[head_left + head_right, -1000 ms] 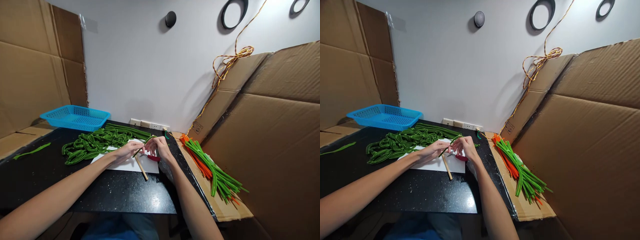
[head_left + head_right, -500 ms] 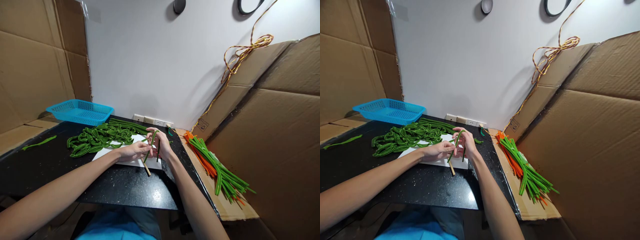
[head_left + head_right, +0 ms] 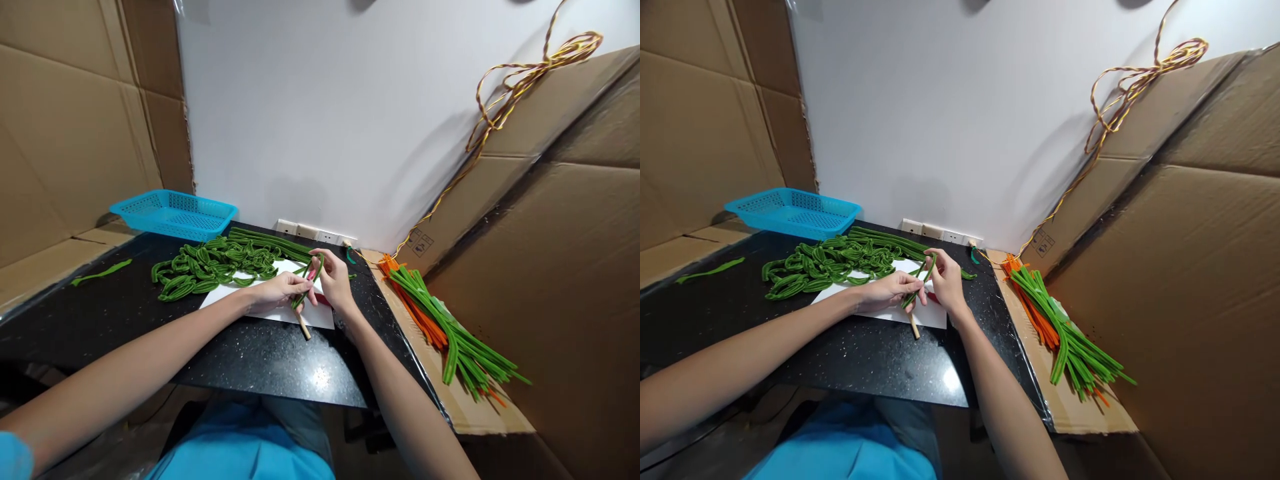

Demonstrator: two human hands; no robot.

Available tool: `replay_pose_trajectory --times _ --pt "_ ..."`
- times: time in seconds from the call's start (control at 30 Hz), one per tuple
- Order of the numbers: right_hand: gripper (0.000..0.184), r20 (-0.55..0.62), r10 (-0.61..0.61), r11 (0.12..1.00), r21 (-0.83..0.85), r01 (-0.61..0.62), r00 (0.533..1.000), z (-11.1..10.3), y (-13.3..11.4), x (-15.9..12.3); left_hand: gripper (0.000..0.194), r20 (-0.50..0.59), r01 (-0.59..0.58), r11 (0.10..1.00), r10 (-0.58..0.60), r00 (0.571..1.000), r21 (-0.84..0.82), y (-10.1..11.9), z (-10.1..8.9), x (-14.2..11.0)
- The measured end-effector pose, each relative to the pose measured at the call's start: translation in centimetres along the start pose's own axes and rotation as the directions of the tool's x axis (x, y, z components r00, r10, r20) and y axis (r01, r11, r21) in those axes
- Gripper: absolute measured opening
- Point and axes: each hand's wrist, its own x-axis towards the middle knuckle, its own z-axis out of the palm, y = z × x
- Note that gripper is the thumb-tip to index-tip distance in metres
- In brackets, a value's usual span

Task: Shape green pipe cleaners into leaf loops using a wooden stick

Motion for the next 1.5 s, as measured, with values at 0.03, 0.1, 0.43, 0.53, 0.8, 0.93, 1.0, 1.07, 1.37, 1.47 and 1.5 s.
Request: replay_pose_trajectory --times 0.03,0.1,0.43,0.53,0.8,0.93,1.0,1.07,1.37,1.47,1.5 --pt "0.033 -0.017 -0.005 1.0 -0.029 0.005 1.0 -0.2 0.2 0.0 0.046 -0.003 -0.002 1.0 0.002 1.0 0.008 0.1 0.0 0.0" --pt "0.032 -0.043 -0.02 0.995 -0.098 0.016 0.999 -0.4 0.6 -0.1 0.047 -0.008 -0.009 1.0 0.009 1.0 0.02 0.2 0.0 0.0" --pt "0.036 -0.082 -0.038 0.871 -0.491 -0.007 0.996 -1.0 2.6 -0.5 0.047 0.07 0.034 0.999 -0.035 0.997 0.011 -0.3 0.1 -0.1" --pt "0.042 -0.058 -0.032 0.818 -0.575 -0.008 0.998 -1.2 2.8 -0.5 0.046 0.042 0.011 0.998 -0.009 0.999 -0.055 -0.7 0.5 0.0" --pt "0.062 -0.07 0.009 0.762 -0.645 -0.052 0.997 -2.1 3.3 -0.5 0.043 0.04 -0.004 0.994 0.009 0.999 -0.112 -0.5 1.6 -0.1" --pt "0.065 -0.089 0.007 0.76 -0.647 -0.063 0.996 -2.9 3.4 -0.6 0.043 0.067 0.007 0.994 0.0 0.998 -0.109 0.4 2.5 -0.6" --pt "0.065 -0.108 0.0 0.767 -0.637 -0.07 0.994 -3.1 3.5 -0.6 0.044 0.078 0.011 0.993 -0.002 0.997 -0.116 0.6 2.7 -0.6" --pt "0.064 -0.14 -0.007 0.783 -0.616 -0.082 0.99 -3.2 3.6 -0.7 0.045 0.065 -0.003 0.991 0.011 0.998 -0.132 0.5 2.4 -0.5" --pt "0.018 -0.148 -0.093 0.858 -0.514 0.004 0.985 -2.5 4.0 -0.7 0.038 -0.014 0.014 0.984 -0.017 1.0 -0.177 -0.7 0.5 0.4" --pt "0.015 -0.127 -0.117 0.878 -0.476 0.043 0.985 -2.4 4.5 -0.6 0.035 -0.012 0.053 0.983 -0.056 0.998 -0.176 -0.6 0.6 0.3" --pt "0.015 -0.13 -0.124 0.884 -0.464 0.05 0.984 -2.3 4.7 -0.6 0.033 -0.02 0.054 0.983 -0.059 0.998 -0.177 -0.5 0.7 0.3"
